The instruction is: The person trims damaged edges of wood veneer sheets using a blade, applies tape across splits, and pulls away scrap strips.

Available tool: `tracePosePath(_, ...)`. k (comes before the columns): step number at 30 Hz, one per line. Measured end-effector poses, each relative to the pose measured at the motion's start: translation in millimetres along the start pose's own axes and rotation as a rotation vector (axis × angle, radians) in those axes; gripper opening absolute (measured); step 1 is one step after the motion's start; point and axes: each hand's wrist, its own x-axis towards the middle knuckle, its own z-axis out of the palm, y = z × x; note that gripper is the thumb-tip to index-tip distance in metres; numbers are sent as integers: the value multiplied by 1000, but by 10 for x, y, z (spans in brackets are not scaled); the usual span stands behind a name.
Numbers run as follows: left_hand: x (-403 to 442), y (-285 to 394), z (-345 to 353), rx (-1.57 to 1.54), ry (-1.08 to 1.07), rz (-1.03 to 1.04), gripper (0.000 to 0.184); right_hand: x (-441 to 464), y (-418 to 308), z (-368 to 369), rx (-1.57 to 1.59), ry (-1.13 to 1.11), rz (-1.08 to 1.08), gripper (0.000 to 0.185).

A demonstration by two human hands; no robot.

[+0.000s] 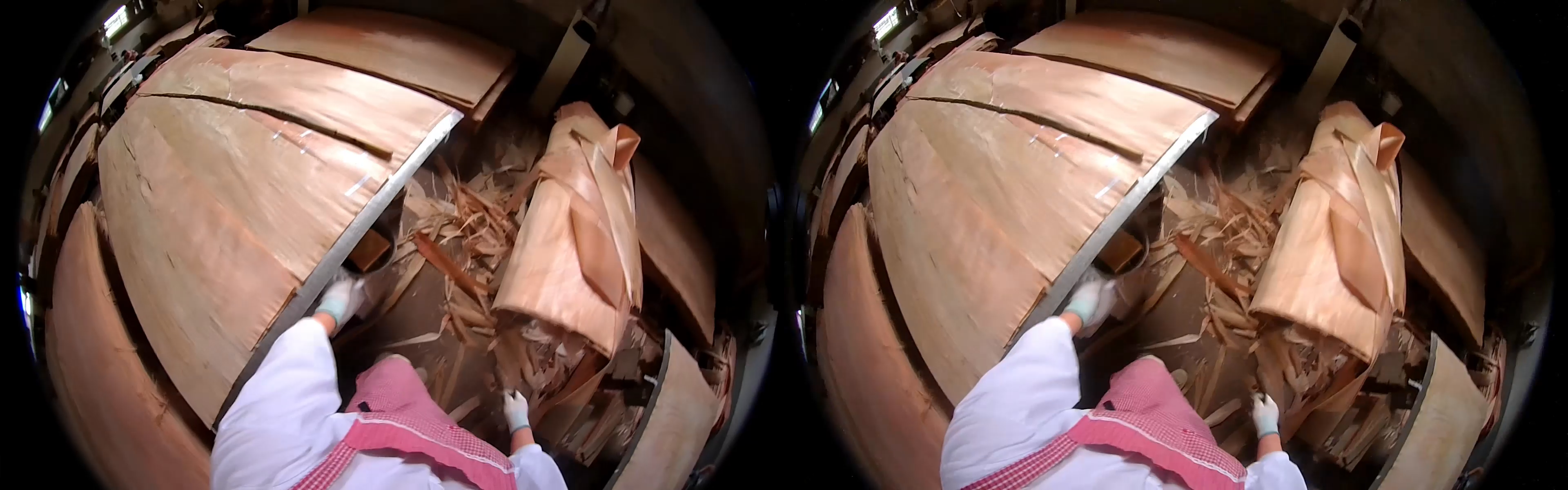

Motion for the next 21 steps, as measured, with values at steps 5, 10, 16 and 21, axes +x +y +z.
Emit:
tracePosePath(5,-444,854,-104,-348,-64,414,22,619,-2104,630,-261,-360,-788,39)
tracePosePath(10,-445,1274,-604,-687,103,314,21,562,-3531,1113,-497,-809,-999,36)
tracePosePath(16,-251,1059,-985,-576,189,113,18,909,-3845,1450,-264,-1119,-972,24)
tracePosePath(21,-15,1044,-1038,-436,358,24,16,1069,-4281,1631,-234,-1292,-720,26)
